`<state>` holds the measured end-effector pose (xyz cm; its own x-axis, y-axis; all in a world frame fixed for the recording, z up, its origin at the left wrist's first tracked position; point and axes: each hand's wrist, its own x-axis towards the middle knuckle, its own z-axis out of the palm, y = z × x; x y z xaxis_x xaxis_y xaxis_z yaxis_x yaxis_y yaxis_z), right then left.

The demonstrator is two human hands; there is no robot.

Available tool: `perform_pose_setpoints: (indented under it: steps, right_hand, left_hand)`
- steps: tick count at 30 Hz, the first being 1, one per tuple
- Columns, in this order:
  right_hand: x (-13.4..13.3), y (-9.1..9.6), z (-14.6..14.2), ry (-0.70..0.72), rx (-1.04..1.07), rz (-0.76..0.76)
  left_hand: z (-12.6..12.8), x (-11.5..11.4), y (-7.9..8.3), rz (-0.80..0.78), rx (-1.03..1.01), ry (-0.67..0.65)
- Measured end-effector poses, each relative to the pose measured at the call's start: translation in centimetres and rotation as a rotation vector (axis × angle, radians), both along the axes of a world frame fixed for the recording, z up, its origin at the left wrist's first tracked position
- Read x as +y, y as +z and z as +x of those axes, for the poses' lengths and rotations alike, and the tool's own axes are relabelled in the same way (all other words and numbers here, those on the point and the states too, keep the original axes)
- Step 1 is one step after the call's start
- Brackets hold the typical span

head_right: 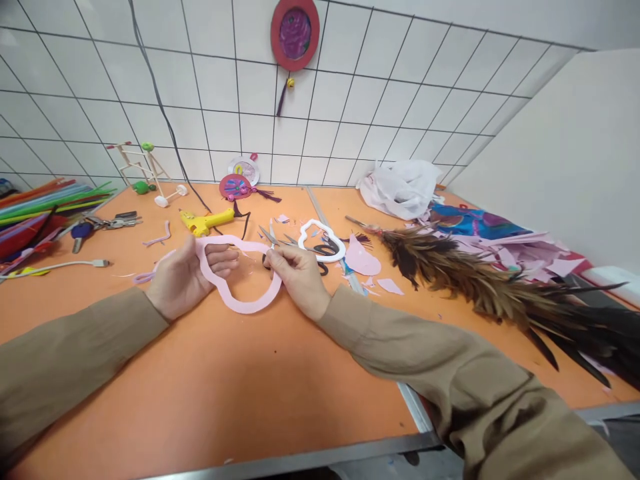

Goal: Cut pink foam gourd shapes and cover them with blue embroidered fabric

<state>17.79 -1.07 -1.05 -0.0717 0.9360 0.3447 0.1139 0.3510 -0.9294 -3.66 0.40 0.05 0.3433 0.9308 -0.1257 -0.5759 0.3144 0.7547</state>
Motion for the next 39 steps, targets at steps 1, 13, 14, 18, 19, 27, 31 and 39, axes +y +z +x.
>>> perform_pose_setpoints:
  steps: [1,13,14,18,19,27,31,39]
  right_hand:
    - [-0.1,-0.1,0.1,0.038,0.008,-0.032]
    - [-1.7,0.3,-0.3,0.285,-0.047,-0.237]
    - [-1.8,0.4,-0.4,0.291,-0.051,-0.246]
    - [-1.8,0.6,-0.3,0.341,-0.051,-0.258]
    - [-1.8,0.6,-0.3,0.35,-0.051,-0.255]
    - [-1.8,0.4,-0.4,0.329,-0.043,-0.283]
    - [-1.8,0.4,-0.4,0.33,-0.016,-0.277]
    - [-1.7,0.5,-0.4,0.36,-0.027,-0.261]
  left_hand:
    - [0.2,-0.1,0.0,-0.011,0.041,0.024]
    - [0.8,-0.9,0.4,0.06,0.265,-0.058]
    - [0.8,-0.9,0.4,0.066,0.264,-0.054]
    - [0.8,-0.8,0.3,0.102,0.278,-0.053]
    - [0.8,-0.8,0.2,0.112,0.286,-0.055]
    - [0.8,-0.9,0.0,0.116,0.31,-0.02]
    - [0.8,-0.8,0.2,0.127,0.257,-0.029]
    - [1.1,-1.1,0.0,0.164,0.347,0.004]
